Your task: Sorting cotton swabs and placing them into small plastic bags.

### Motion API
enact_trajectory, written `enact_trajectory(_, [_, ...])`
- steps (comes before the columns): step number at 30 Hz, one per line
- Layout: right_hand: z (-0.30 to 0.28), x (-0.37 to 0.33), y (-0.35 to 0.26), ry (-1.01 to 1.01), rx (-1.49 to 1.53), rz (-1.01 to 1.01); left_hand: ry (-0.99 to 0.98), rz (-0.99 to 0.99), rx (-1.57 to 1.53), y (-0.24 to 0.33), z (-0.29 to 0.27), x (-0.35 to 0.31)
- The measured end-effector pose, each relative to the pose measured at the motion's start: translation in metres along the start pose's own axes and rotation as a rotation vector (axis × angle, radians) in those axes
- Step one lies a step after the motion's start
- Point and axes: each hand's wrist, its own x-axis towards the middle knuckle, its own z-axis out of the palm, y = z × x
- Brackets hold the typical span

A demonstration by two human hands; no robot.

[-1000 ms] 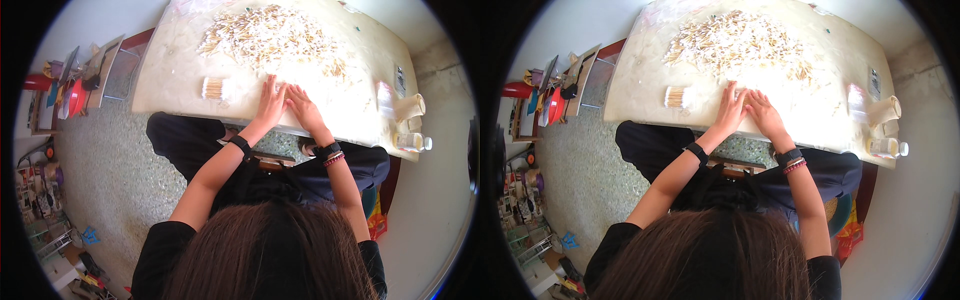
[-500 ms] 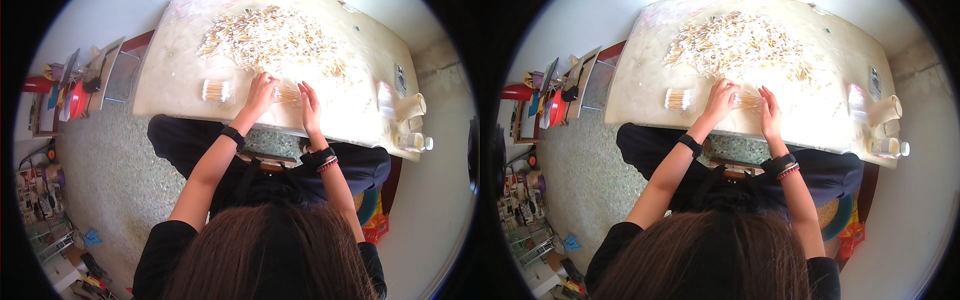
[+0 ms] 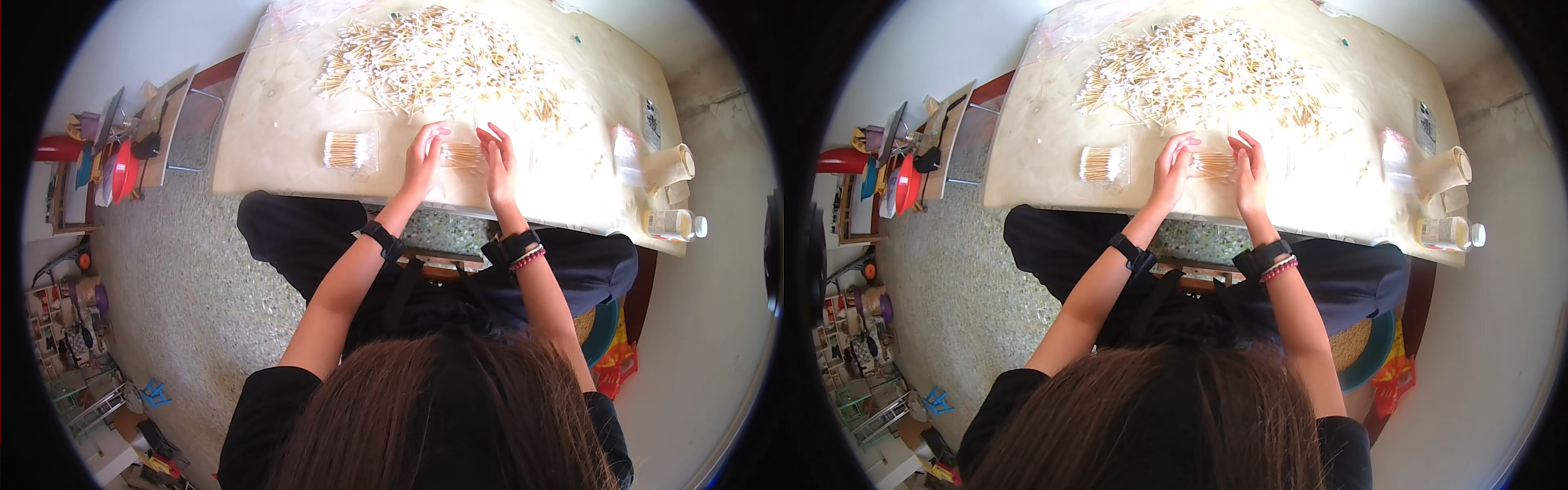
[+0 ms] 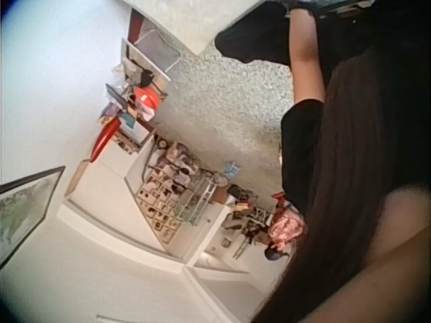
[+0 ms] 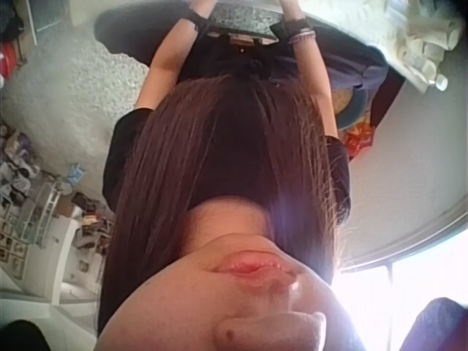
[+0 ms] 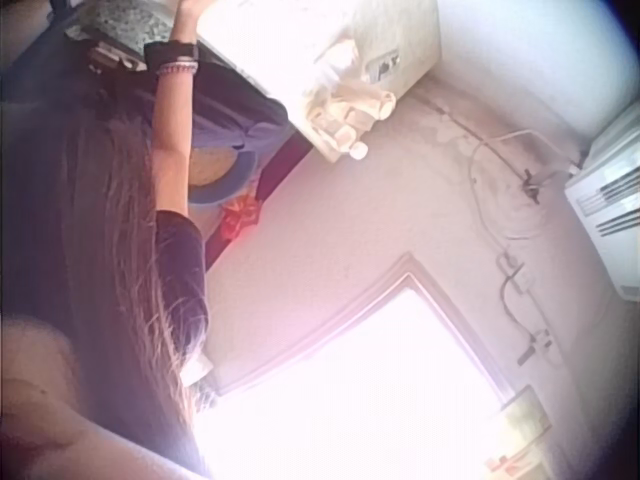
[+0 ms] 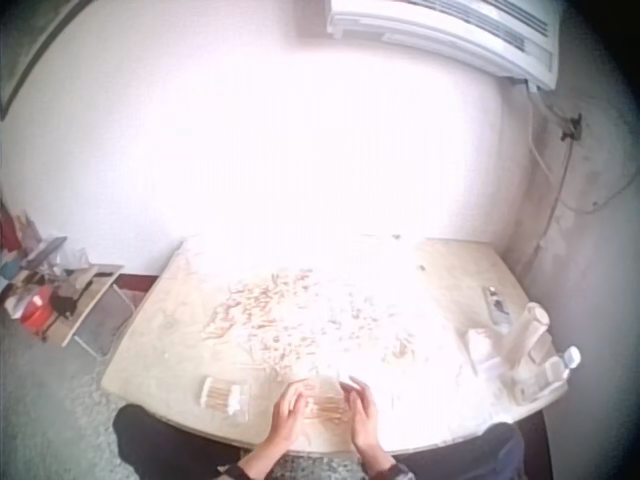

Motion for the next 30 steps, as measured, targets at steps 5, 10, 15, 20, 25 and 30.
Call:
enact_trajectory(5, [0.002, 0.008, 0.007, 0.088, 0.176, 0.044, 0.112, -0.084, -0.147, 0.004, 0.021, 0.0])
enact_trajectory(10, [0.011, 0.002, 0.012, 0.128, 0.117, -0.019, 0.097, -0.107, -0.275, 0.009, 0.025, 0.007])
enact_trajectory(15, [0.015, -0.006, 0.011, 0.213, 0.094, -0.054, 0.055, -0.057, -0.262, 0.015, 0.026, 0.008])
enact_trajectory(20, [0.013, -0.017, 0.006, 0.228, 0.106, -0.019, -0.045, -0.097, -0.307, 0.014, 0.021, 0.01])
enact_trajectory(25, [0.032, -0.029, 0.001, 0.284, -0.083, -0.096, -0.047, -0.125, -0.294, 0.01, 0.023, 0.002])
enact_trajectory(30, [0.036, -0.023, 0.006, 0.339, -0.101, -0.116, 0.105, -0.104, -0.231, 0.015, 0.033, -0.013])
